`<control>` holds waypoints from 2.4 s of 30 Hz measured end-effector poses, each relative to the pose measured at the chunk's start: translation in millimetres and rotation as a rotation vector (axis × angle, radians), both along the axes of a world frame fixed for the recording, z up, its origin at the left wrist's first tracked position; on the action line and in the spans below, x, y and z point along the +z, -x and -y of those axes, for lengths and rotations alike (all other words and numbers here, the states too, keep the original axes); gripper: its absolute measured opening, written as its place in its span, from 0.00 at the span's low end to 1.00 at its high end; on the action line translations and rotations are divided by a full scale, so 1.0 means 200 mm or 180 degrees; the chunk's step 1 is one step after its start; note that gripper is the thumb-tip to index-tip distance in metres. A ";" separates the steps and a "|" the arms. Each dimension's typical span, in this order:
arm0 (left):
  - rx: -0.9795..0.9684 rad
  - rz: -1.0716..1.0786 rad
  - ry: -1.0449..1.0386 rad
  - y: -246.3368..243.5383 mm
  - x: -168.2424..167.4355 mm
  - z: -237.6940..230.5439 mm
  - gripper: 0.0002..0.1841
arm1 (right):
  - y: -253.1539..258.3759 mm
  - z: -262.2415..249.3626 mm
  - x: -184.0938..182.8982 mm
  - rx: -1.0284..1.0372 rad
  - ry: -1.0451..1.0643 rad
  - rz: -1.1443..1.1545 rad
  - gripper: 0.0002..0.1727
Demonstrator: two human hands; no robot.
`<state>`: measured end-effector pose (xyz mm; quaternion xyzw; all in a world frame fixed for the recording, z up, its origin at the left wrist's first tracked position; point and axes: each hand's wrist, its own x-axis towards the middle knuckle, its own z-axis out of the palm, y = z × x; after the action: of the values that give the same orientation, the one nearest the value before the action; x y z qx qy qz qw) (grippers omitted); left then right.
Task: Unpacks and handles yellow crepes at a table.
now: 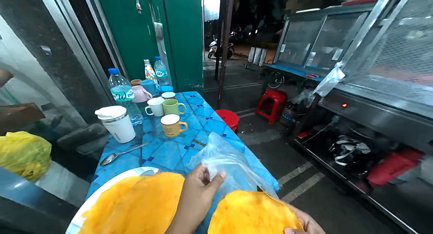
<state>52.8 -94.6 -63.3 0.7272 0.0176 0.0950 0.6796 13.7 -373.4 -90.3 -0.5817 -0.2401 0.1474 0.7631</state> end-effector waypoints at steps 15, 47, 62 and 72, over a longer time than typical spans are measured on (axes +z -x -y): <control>0.0491 0.0738 -0.1987 0.26 -0.20 -0.03 0.26 | -0.02 -0.14 -0.03 -0.1417 -0.0453 -0.1288 0.17; -0.0599 0.1802 0.0303 0.22 -0.06 -0.03 0.04 | -0.20 -0.38 0.01 -0.2211 -0.0431 -0.1140 0.21; -0.1184 0.1409 -0.0362 0.21 -0.05 -0.01 0.06 | -0.32 -0.53 0.04 -0.2378 0.0051 -0.0683 0.33; -0.1422 0.1520 -0.0878 0.17 -0.14 0.11 0.07 | -0.31 -0.66 0.06 -0.2324 0.0128 -0.0763 0.22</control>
<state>19.3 -117.4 -90.6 0.7553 -0.3142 0.1128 0.5640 76.5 -241.0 -79.2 -0.6223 0.0768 -0.0624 0.7765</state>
